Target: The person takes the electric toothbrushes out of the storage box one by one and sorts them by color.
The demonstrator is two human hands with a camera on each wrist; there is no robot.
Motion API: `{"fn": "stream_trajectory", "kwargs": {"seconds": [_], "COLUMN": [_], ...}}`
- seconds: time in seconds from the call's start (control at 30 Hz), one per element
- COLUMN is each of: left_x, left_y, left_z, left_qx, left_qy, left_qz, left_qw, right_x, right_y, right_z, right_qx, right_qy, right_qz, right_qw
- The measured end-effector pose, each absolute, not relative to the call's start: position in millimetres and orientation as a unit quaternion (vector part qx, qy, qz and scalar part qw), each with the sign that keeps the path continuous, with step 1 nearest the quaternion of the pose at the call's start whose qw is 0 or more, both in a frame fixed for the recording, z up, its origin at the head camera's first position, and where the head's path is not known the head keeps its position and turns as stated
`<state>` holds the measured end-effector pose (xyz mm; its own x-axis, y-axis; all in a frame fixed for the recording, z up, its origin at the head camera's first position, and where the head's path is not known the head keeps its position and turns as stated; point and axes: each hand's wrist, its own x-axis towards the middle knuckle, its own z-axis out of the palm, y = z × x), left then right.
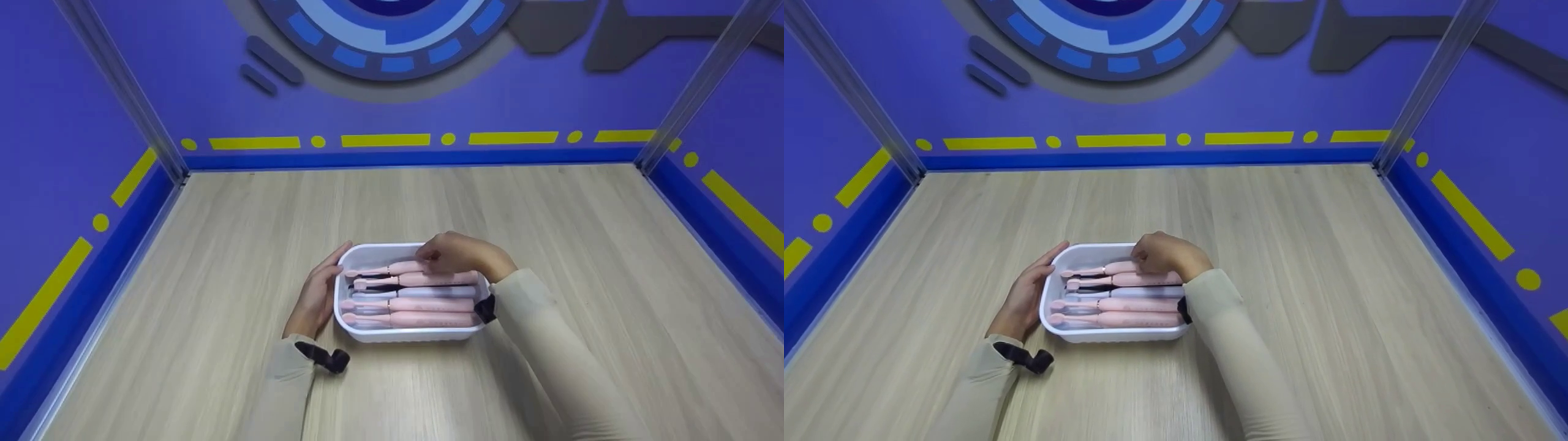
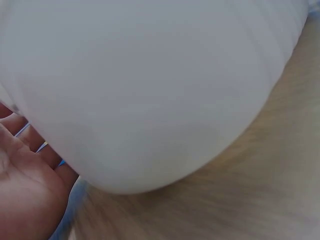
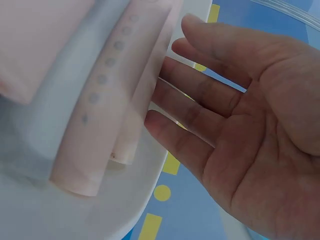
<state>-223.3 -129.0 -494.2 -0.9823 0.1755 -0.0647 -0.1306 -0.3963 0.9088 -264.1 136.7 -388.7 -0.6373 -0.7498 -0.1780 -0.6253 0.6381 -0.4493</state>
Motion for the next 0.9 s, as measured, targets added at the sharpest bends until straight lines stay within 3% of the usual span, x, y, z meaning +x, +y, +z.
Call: {"fn": "stream_trajectory", "kwargs": {"seconds": [0.9], "left_x": [-223], "left_y": [-130], "left_z": [-493], "left_qx": [0.025], "left_qy": [0.546], "left_qz": [0.833], "left_qw": [0.091], "right_x": [-263], "right_y": [124], "right_z": [-394], "right_qx": [-0.363], "right_qy": [0.911], "right_qz": [-0.086], "right_qw": [0.177]}}
